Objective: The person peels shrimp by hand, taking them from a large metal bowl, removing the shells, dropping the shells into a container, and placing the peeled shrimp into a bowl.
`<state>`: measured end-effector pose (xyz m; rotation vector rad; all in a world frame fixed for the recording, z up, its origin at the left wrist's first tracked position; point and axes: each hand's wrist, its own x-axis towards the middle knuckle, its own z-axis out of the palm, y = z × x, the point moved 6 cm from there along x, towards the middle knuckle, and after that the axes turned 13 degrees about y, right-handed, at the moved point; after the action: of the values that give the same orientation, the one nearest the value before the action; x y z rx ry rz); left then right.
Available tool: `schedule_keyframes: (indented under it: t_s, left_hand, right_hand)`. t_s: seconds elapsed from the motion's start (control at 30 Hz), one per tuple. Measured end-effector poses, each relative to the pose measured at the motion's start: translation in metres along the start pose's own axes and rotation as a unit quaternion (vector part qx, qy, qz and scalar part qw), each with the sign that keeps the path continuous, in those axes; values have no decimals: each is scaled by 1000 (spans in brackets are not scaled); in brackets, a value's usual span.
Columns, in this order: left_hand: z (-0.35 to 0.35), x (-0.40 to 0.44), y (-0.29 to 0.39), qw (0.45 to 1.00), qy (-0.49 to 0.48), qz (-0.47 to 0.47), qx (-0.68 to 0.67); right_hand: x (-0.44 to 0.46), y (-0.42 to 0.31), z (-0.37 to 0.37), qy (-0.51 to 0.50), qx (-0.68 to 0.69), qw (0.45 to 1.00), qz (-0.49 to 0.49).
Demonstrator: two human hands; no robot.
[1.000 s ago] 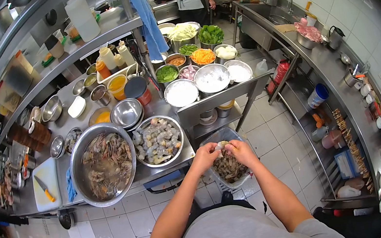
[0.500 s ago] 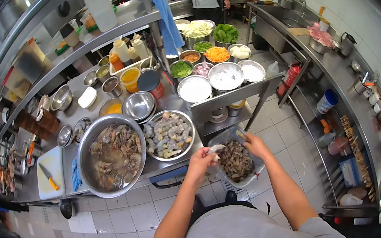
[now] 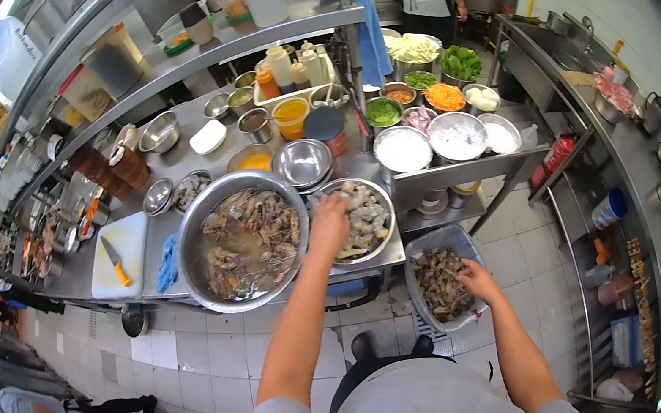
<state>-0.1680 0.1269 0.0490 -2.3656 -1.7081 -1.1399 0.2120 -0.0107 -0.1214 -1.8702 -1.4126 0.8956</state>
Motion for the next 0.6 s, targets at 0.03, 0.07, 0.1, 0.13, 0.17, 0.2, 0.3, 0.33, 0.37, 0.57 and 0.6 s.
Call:
schedule_keyframes:
  t_s: [0.03,0.07,0.1,0.13,0.17,0.2,0.3,0.33,0.37,0.57,0.6]
  left_hand:
    - [-6,-5,8,1000,0,-3,8]
    - [-17,-12,16,998,36,-21,-45]
    - [-31,-18,22,992,72,-38,-99]
    - [-50,-23,29,987,93,-57,-116]
    - [-59,-30,23,988,94,-59,-111]
    - [-74,-38,9,985,114,-87,-100]
    - [-126,-59,-50,973,168,-152,-36]
    - [-141,-69,-78,970,173,-172,3]
    - [-158,-78,-104,964,177,-192,41]
    - [-212,-130,-187,900,38,-385,200]
    - [-210,-130,-180,894,-22,-390,219]
  right_hand:
    - [-1,-1,0,-7,4,1000,-3]
    - [-4,2,-2,-6,21,1000,21]
    - [-7,4,-4,-5,37,998,45]
    - [-11,5,-4,-10,39,998,43]
    - [-16,8,-7,0,46,997,59]
    - [-19,11,-9,11,51,996,75]
    - [-21,43,-5,-15,101,987,127]
    - [-22,47,-5,-18,106,984,145]
    - [-23,47,-5,-24,107,984,143]
    - [-16,54,4,-39,85,982,165]
    - [-14,49,7,-44,92,982,158]
